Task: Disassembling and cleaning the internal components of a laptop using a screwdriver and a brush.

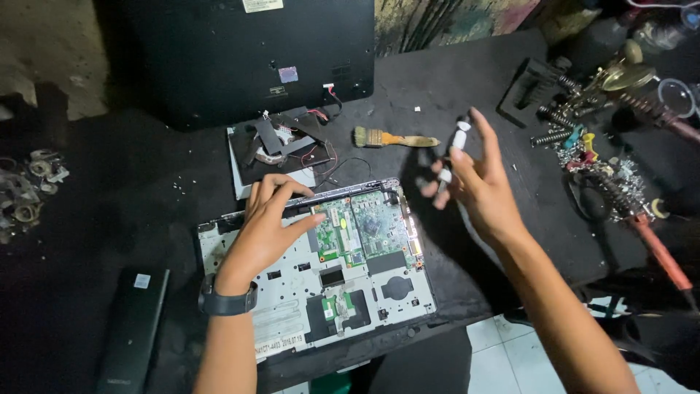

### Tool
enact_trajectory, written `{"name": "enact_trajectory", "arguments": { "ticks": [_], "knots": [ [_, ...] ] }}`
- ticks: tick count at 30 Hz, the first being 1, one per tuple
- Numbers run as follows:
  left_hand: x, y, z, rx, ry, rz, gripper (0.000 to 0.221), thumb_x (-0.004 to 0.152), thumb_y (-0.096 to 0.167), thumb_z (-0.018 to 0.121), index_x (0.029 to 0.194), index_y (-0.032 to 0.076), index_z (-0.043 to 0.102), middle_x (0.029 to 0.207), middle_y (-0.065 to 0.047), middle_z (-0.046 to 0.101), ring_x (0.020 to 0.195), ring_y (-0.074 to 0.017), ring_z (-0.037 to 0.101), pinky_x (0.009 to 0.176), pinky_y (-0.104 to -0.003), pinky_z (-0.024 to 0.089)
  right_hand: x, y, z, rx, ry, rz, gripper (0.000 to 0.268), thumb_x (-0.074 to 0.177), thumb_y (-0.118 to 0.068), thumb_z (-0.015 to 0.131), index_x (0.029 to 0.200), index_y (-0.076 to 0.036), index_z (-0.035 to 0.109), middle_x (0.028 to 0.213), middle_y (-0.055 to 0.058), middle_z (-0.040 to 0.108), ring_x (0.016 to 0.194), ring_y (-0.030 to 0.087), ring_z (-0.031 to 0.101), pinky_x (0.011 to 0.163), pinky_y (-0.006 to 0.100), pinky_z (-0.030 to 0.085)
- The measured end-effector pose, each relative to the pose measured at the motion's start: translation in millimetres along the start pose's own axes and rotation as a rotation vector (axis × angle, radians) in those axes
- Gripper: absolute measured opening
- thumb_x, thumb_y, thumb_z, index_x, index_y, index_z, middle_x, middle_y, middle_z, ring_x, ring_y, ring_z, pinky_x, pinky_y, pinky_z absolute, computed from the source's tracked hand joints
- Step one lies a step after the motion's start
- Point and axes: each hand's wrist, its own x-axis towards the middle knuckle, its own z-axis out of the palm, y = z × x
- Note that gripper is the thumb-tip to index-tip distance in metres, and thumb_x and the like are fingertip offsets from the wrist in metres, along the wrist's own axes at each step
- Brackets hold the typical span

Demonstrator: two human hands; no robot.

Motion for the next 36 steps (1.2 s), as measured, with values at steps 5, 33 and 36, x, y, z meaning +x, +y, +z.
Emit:
{"name": "enact_trajectory", "arguments": {
  "ticks": [5,33,36],
  "knots": [
    [2.4,1.7,-1.0,0.027,-0.043,-0.022,0.032,0.087,0.020,0.079,0.115,0.011,0.065,0.129,-0.013,0.046,0.130,-0.0372,0.040,0.113,-0.054,0.027,16.5,31.8,28.8,0.102,0.074,-0.201,0.092,0.098,0.000,0.067,0.161,-0.028,0.006,0.115,0.019,0.059,0.084,0.035,0.076,0.067,0.041,0.069],
    [4.8,-17.9,10.5,0.063,0.073,0.085,0.037,0.079,0.015,0.085,0.110,0.011,0.066,0.122,-0.016,0.047,0.122,-0.0484,0.045,0.104,-0.058,0.033,23.8,113.5,5.8,-0.364,0.122,-0.827,0.071,0.073,0.007,0.092,0.130,0.002,0.049,0.099,0.026,0.070,0.081,0.038,0.073,0.067,0.043,0.057],
    [5.0,-23.1,8.7,0.019,0.089,0.115,0.038,0.079,0.016,0.085,0.111,0.016,0.065,0.123,-0.013,0.047,0.122,-0.0454,0.044,0.106,-0.054,0.032,26.2,123.5,-9.3,-0.551,0.182,-0.855,0.072,0.073,0.001,0.097,0.130,-0.003,0.052,0.122,0.033,0.059,0.106,0.051,0.065,0.083,0.054,0.054]
  ]
}}
